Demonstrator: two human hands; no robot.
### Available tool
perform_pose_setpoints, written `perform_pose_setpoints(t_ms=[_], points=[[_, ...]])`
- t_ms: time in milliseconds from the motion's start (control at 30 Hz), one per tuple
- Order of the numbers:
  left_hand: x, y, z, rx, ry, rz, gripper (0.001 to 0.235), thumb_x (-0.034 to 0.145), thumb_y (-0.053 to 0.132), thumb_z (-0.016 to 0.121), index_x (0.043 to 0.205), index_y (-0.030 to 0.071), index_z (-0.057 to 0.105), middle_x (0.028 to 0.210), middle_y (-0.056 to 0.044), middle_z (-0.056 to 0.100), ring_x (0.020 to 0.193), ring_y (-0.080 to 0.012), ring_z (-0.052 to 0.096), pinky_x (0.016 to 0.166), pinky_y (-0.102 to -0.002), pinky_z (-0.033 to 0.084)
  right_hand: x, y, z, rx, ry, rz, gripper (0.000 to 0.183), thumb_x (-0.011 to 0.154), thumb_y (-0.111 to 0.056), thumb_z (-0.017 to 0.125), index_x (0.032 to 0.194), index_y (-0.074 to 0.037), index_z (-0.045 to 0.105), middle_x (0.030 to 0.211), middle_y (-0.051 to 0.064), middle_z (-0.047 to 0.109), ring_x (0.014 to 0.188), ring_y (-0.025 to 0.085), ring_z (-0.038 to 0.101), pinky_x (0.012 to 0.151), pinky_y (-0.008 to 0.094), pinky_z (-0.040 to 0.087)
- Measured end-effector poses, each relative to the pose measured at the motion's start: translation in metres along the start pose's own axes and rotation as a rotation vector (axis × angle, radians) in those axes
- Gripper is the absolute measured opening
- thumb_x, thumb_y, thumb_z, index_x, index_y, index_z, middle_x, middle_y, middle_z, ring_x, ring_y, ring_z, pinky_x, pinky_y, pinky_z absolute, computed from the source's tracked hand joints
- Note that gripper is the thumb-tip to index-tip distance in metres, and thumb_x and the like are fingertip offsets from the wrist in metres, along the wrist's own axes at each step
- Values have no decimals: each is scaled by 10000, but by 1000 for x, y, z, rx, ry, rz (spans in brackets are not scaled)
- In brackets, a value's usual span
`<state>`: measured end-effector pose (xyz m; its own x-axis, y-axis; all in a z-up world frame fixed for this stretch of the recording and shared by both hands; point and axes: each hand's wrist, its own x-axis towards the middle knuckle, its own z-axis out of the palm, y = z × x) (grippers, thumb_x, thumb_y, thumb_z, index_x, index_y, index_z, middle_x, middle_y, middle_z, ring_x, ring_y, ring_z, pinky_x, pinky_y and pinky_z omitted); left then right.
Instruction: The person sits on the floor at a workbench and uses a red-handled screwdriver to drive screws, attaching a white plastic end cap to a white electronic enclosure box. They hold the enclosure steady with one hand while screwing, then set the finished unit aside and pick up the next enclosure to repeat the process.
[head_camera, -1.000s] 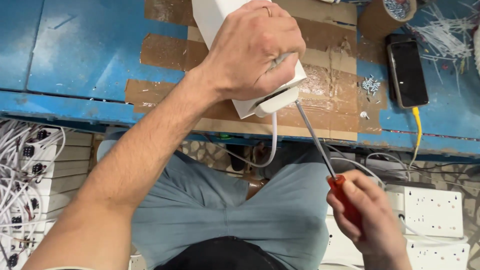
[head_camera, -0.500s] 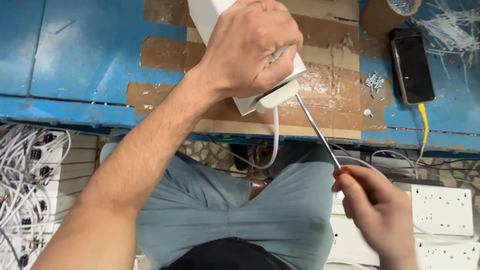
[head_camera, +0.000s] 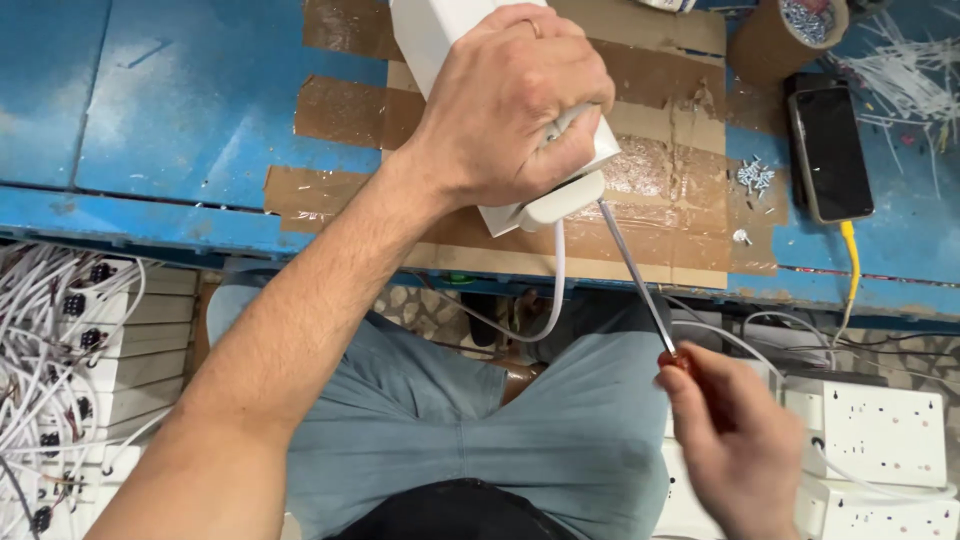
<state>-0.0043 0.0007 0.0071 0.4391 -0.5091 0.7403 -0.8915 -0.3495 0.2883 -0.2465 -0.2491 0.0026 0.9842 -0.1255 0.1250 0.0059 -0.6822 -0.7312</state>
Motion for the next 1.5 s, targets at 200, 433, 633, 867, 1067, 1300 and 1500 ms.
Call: perform_pose_setpoints(t_ms=[200,433,633,867,1067,1300,1500], points=[[-2,-1,8,39,37,-2,131,847,216,621,880,125,709,920,-37,715,1005,-247,691,1045,-441,477,15,48,-2,1873,-674,914,316,1089,-202,604,1214,86,570,822,147,571,445,122,396,381,243,390],[-1,2,8,-5,64,-26,109,849,165,614,884,119,706,925,-24,723,975,-233,689,1087,-455,476,4,8,-8,58,0,77,240,1001,-150,628,1140,42,591,939,39,679,720,63,626,588,199,524],[5,-2,12,6,64,-62,86,846,210,654,829,132,684,872,-39,703,920,-233,685,1037,-451,481,21,30,-13,1786,-752,767,359,1177,-218,553,1248,133,565,815,110,646,528,116,497,433,252,405],[2,3,10,5,95,-32,113,854,224,647,813,119,643,867,-42,678,962,-260,671,1011,-442,479,5,17,-6,294,-35,289,208,922,6,659,1112,68,602,811,95,650,606,106,597,523,250,482],[3,1,16,10,94,-58,95,858,210,636,805,134,657,833,-29,675,942,-235,677,1047,-445,479,13,39,-18,801,-280,414,243,1097,-82,615,1207,135,630,828,140,699,537,128,579,424,248,456],[1,4,11,-9,113,-60,91,864,205,649,830,122,666,869,-23,698,961,-238,686,1040,-438,489,8,63,-16,654,-164,566,184,885,6,653,1051,67,605,825,153,671,455,126,538,359,244,400],[0,2,11,17,111,-26,98,872,219,657,840,130,680,885,-24,704,985,-237,692,1042,-448,484,-2,-12,6,-163,71,-131,209,971,-79,659,1129,47,605,942,120,694,729,96,627,632,215,500]])
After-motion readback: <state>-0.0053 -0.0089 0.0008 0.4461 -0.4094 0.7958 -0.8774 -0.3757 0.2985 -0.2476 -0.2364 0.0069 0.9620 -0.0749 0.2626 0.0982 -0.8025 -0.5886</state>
